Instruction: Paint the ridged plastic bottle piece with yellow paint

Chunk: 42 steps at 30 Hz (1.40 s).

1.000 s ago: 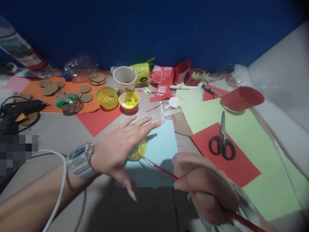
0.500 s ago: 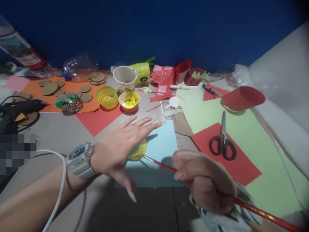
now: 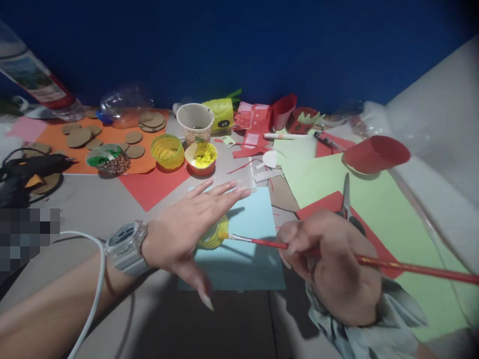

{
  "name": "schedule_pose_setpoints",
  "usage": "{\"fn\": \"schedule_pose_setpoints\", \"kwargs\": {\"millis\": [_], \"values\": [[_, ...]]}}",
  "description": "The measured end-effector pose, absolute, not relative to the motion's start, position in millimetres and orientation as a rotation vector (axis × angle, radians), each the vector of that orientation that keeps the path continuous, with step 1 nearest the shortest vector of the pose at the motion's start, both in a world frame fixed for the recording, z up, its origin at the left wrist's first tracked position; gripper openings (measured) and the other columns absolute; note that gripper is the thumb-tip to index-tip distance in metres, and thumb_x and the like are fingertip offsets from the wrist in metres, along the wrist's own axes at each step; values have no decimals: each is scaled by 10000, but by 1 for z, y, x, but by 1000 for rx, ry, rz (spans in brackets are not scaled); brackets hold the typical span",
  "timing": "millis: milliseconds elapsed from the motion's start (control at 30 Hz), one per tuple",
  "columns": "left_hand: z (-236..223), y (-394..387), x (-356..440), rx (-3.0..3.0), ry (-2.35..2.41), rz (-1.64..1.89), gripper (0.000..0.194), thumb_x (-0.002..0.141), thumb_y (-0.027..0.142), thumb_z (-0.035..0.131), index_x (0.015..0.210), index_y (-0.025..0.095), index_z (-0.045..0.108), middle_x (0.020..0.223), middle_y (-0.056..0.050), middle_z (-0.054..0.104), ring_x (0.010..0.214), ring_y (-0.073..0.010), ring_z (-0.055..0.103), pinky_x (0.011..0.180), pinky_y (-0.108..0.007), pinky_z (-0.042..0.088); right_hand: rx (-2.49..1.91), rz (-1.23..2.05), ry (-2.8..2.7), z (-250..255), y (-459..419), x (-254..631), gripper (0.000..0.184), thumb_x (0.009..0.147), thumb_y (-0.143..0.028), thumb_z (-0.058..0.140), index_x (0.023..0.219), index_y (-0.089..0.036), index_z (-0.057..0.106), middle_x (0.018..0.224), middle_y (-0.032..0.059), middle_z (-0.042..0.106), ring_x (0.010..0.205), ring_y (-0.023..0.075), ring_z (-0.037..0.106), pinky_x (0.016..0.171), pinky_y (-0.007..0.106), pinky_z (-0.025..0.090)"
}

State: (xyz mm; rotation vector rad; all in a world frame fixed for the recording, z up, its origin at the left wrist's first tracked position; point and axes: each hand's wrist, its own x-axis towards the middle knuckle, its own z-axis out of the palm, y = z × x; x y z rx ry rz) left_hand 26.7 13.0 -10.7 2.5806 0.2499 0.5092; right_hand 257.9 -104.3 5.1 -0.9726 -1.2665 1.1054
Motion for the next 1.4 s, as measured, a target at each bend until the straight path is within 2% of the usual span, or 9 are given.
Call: {"fn": "schedule_pose_setpoints", "kwargs": {"millis": [133, 267, 467, 833, 1033, 1400], "values": [[-12, 14, 25, 2578, 263, 521, 1358, 615, 1014, 379, 1619, 228, -87, 1606, -190, 383, 1471, -447, 361, 1249, -583, 105, -938, 1212, -1085, 16, -97, 257, 345, 1017, -430, 489, 800, -257, 694, 478, -45, 391, 389, 116, 324, 340, 255, 207], [-14, 15, 24, 2578, 259, 529, 1352, 622, 1015, 371, 1619, 226, -89, 1614, -180, 372, 1488, -437, 334, 1256, -562, 116, -934, 1255, -1066, 14, -96, 260, 375, 988, -517, 512, 821, -263, 731, 461, -42, 371, 401, 127, 320, 348, 265, 205], [-15, 14, 24, 2593, 265, 520, 1368, 614, 1019, 371, 1619, 212, -88, 1614, -189, 367, 1479, -447, 346, 1253, -571, 122, -866, 1233, -1200, 1, -102, 261, 304, 1013, -445, 509, 933, -249, 728, 599, -19, 486, 462, 115, 397, 395, 268, 266], [-15, 14, 24, 2584, 252, 550, 1348, 631, 1008, 376, 1621, 210, -73, 1589, -188, 413, 1477, -435, 356, 1252, -556, 130, -948, 1133, -1129, 0, -100, 256, 311, 1012, -433, 502, 880, -260, 724, 572, -11, 459, 453, 131, 387, 369, 265, 253], [-13, 14, 24, 2590, 250, 537, 1357, 635, 996, 414, 1618, 208, -89, 1602, -194, 387, 1483, -438, 344, 1257, -562, 113, -891, 1104, -1183, -2, -101, 258, 302, 1033, -384, 479, 925, -243, 724, 615, -13, 479, 470, 119, 402, 393, 277, 268], [-13, 14, 23, 2554, 287, 496, 1377, 613, 1008, 419, 1622, 167, 4, 1591, -225, 391, 1488, -453, 327, 1251, -595, 120, -877, 1158, -1314, -2, -106, 262, 311, 1047, -404, 444, 968, -256, 706, 605, -29, 456, 471, 125, 420, 416, 275, 287]]}}
